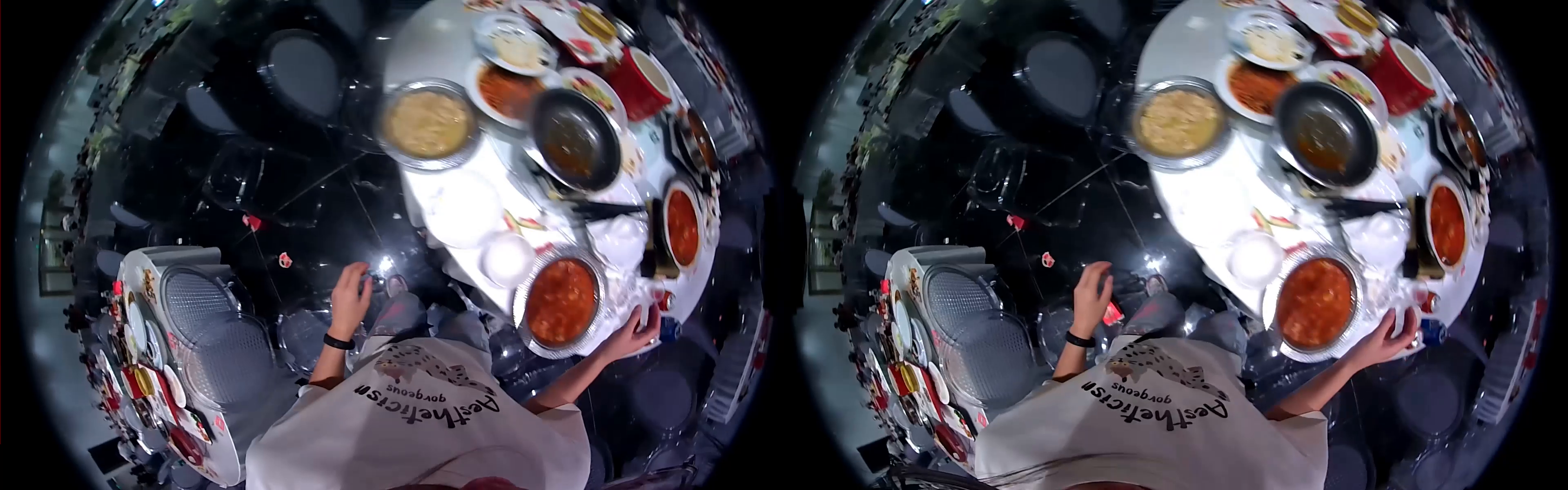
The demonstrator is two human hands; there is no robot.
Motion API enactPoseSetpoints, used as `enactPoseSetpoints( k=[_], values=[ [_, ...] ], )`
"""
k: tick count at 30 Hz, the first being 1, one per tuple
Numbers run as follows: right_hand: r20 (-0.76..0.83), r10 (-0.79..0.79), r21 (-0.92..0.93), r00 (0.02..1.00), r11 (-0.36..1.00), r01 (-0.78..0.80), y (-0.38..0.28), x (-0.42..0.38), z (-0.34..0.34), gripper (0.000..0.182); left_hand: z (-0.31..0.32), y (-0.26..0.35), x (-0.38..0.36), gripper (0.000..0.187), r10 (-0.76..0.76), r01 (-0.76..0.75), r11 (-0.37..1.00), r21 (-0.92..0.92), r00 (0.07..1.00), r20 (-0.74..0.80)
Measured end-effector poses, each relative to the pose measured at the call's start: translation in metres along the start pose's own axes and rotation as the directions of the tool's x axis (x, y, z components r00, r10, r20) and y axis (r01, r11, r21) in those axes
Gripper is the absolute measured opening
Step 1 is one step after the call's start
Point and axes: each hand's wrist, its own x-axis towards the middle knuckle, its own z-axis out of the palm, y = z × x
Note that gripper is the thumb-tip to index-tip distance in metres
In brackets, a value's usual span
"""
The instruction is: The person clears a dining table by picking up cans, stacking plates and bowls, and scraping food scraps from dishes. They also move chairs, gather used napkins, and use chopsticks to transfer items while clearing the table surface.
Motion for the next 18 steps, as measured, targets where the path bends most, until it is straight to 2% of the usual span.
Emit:
enactPoseSetpoints(
  k=[2,3,5,6,7,8,9,10,11,12,14,18],
  values=[
    [0.16,0.002,0.107,0.987,0.994,-0.019,-0.04,-0.031,0.057,0.029,-0.041,-0.036,0.018,0.021,0.037,-0.043,0.988,0.149,0.998,0.044],
    [0.237,0.033,0.17,0.971,0.983,-0.075,-0.064,-0.048,0.091,0.03,-0.062,-0.052,0.027,0.021,0.015,-0.021,0.987,0.157,0.999,0.041],
    [0.465,0.204,0.342,0.862,0.856,-0.387,-0.124,-0.097,0.163,0.03,-0.091,-0.088,0.041,0.02,-0.048,0.046,0.992,0.121,0.999,0.01],
    [0.623,0.297,0.382,0.723,0.692,-0.613,-0.154,-0.124,0.199,0.031,-0.104,-0.101,0.049,0.02,-0.06,0.061,0.99,0.127,0.998,-0.013],
    [0.745,0.372,0.347,0.553,0.493,-0.798,-0.179,-0.153,0.231,0.031,-0.116,-0.114,0.057,0.02,-0.093,0.093,0.99,0.105,0.996,-0.012],
    [0.851,0.383,0.268,0.359,0.27,-0.925,-0.2,-0.184,0.259,0.032,-0.125,-0.128,0.067,0.02,-0.119,0.119,0.989,0.087,0.993,-0.005],
    [0.973,0.184,0.123,0.138,0.09,-0.988,-0.194,-0.213,0.286,0.031,-0.13,-0.14,0.077,0.018,-0.142,0.143,0.988,0.052,0.99,-0.025],
    [0.992,-0.077,-0.107,-0.096,-0.158,-0.982,-0.19,-0.245,0.316,0.033,-0.135,-0.156,0.089,0.017,-0.144,0.145,0.989,0.031,0.989,-0.029],
    [0.956,-0.011,-0.281,-0.294,-0.335,-0.899,-0.215,-0.271,0.336,0.029,-0.138,-0.174,0.102,0.017,-0.146,0.146,0.989,0.013,0.989,-0.033],
    [0.893,0.032,-0.377,-0.45,-0.494,-0.784,-0.22,-0.301,0.361,0.025,-0.14,-0.193,0.117,0.016,-0.148,0.148,0.989,0.0,0.988,-0.039],
    [0.839,0.047,-0.434,-0.543,-0.544,-0.718,-0.229,-0.352,0.417,0.021,-0.149,-0.232,0.165,0.014,-0.178,0.169,0.97,-0.177,0.983,-0.036],
    [0.778,0.029,-0.474,-0.628,-0.629,-0.616,-0.276,-0.414,0.529,0.018,-0.172,-0.294,0.326,0.013,-0.13,0.077,0.964,-0.254,0.971,-0.199]
  ],
)
